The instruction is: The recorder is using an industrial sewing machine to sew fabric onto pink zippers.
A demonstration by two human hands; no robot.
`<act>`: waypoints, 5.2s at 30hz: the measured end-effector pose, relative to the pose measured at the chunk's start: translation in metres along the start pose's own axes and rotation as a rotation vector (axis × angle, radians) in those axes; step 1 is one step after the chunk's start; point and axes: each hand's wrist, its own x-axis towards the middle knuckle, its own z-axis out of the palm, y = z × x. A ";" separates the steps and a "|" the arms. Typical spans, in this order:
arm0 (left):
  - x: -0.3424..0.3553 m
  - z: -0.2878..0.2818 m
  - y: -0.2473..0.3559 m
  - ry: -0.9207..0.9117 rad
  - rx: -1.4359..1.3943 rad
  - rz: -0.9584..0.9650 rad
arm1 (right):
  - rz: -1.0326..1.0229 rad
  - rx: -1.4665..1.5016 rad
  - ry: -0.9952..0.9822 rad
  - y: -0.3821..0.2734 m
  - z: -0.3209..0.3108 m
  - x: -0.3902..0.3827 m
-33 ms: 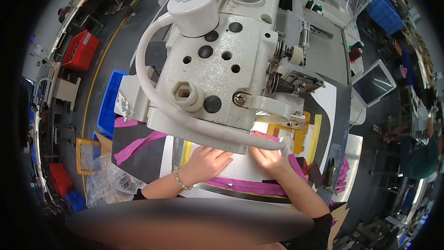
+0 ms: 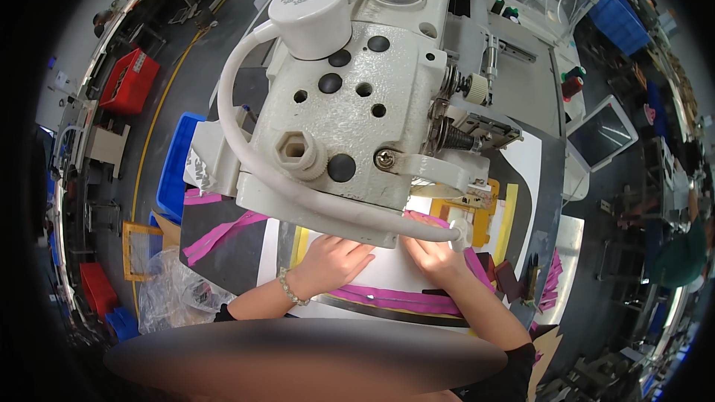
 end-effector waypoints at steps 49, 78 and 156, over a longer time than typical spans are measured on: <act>-0.017 0.008 -0.011 -0.463 0.117 -0.103 | 0.020 0.159 -0.135 0.005 0.000 -0.006; 0.003 -0.006 -0.005 0.037 -0.115 -0.058 | 0.118 0.314 -0.099 0.012 0.011 -0.024; 0.006 -0.009 -0.039 -0.075 0.048 0.049 | -0.131 0.006 -0.160 -0.008 0.002 0.009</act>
